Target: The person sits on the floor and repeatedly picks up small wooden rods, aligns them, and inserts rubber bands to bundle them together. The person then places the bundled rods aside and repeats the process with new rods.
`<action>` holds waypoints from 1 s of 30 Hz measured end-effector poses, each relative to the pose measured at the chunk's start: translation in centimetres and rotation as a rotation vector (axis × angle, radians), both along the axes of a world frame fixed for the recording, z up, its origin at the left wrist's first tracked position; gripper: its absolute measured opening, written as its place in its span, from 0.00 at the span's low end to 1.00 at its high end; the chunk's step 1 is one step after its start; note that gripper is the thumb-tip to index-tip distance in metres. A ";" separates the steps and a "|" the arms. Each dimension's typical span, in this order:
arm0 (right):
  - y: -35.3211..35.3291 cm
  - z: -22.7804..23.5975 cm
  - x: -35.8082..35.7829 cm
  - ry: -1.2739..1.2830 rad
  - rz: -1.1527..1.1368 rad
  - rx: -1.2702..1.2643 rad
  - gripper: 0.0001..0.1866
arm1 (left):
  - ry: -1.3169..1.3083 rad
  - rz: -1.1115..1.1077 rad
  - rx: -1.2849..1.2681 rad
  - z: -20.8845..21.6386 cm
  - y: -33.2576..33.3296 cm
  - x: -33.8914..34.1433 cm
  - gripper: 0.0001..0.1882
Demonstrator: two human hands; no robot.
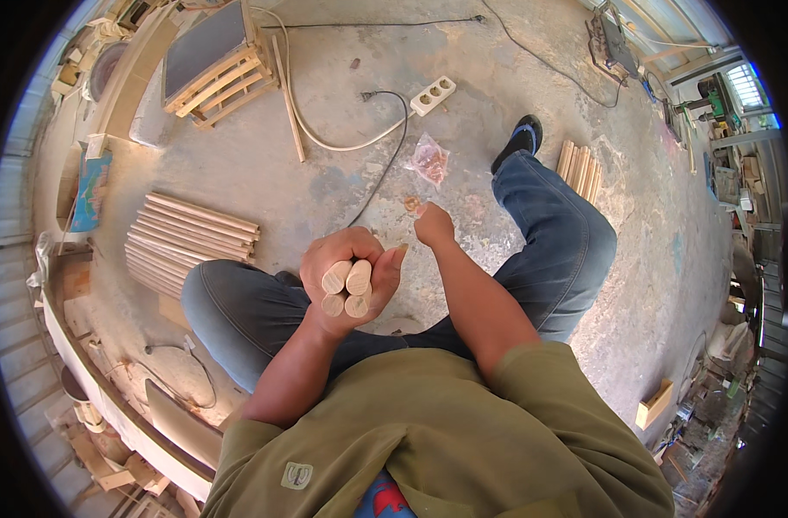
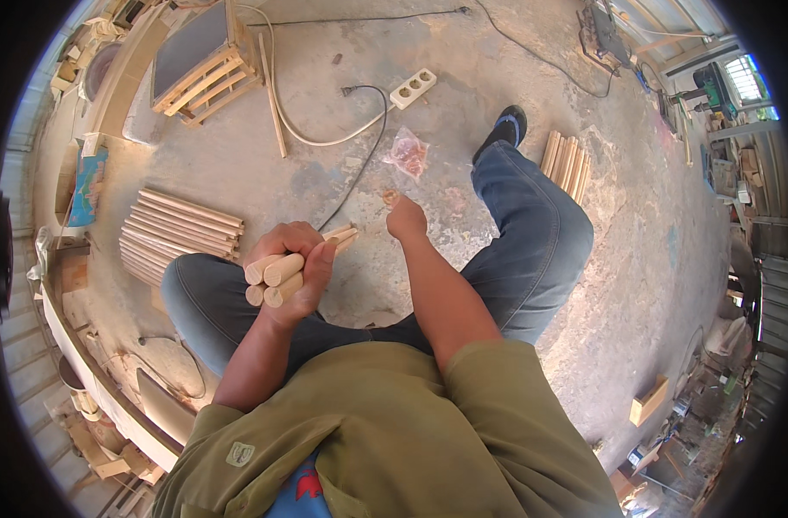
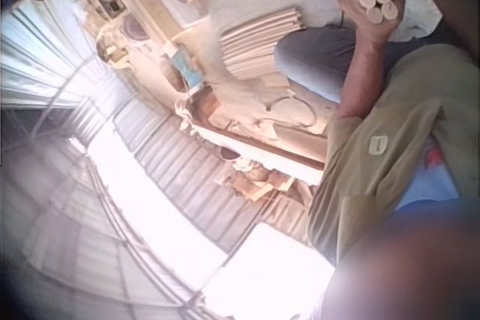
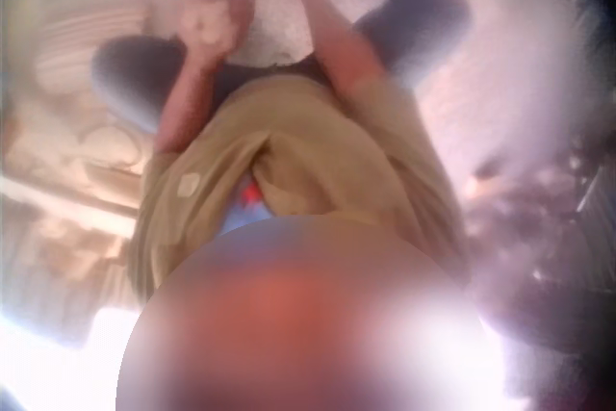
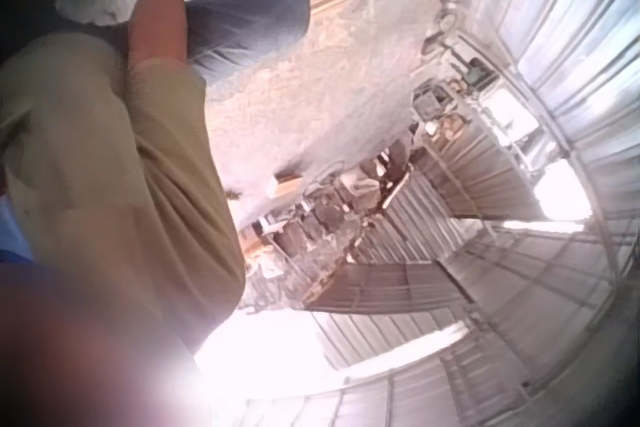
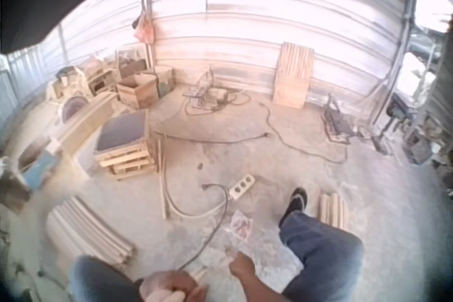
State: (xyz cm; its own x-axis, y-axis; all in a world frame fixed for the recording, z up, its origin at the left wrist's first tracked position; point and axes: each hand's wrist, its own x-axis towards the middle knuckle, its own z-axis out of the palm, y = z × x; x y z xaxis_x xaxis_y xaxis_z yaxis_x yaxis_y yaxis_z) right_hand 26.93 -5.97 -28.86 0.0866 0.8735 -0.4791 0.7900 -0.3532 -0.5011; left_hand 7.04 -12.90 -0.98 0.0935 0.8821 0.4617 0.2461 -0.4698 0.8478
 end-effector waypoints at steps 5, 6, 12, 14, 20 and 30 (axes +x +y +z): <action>3.2 -6.0 0.3 -0.037 -0.075 0.062 0.11 | -0.073 -0.035 0.076 -0.6 1.1 0.4 0.12; 3.8 -7.0 -0.2 -0.043 -0.054 0.077 0.11 | -0.083 -0.029 0.090 -0.7 1.4 0.3 0.12; 4.5 -10.9 -1.2 -0.140 -0.029 0.093 0.09 | -0.166 -0.069 0.128 -0.9 2.4 0.3 0.11; 4.5 -11.4 -0.4 -0.094 0.097 0.129 0.08 | -0.170 -0.079 0.093 -0.8 2.6 0.0 0.11; 4.3 -12.1 0.1 -0.165 0.162 0.157 0.12 | -0.209 -0.080 0.098 -1.1 3.0 -0.5 0.11; 6.5 -9.9 -2.4 0.082 -0.361 0.190 0.13 | -0.331 -0.006 -0.045 -1.7 2.3 -2.0 0.13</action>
State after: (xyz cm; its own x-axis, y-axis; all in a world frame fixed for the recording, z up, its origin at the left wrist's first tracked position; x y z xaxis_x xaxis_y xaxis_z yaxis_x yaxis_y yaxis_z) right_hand 24.54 0.53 -38.78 0.3721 0.8674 -0.3304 0.5868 -0.4957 -0.6403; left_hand 5.09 -10.61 -2.71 -0.0497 0.9024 0.4281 -0.0485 -0.4303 0.9014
